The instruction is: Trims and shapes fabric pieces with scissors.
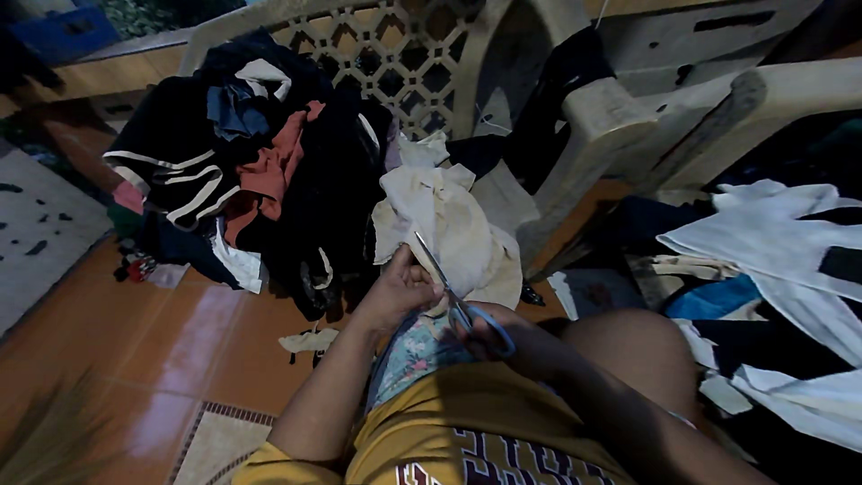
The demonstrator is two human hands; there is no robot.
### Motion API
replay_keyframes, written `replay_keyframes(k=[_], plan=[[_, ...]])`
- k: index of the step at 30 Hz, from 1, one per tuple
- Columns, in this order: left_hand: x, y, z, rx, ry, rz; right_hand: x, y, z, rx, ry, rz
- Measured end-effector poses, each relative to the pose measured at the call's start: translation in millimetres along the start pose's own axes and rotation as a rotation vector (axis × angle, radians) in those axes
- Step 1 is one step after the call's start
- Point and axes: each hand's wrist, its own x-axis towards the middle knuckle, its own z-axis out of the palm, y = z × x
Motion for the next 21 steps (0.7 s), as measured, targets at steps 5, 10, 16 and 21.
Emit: replay_keyframes(k=[5,10,16,21], plan=[[1,0,1,-0.036,-0.016,-0.010,0,-3,2,0.001,0.014,0.002],[1,0,1,-0.029,-0.035,-0.029,-2,-4,5,-0.008,0.055,0.022],[-2,10,-2,0.071,0.123,0.007,-3,0,2,-0.004,0.048,0.026],[1,15,-1,0.041,0.356,0.032,-1,5,1,-0.056,0.044,0.041]])
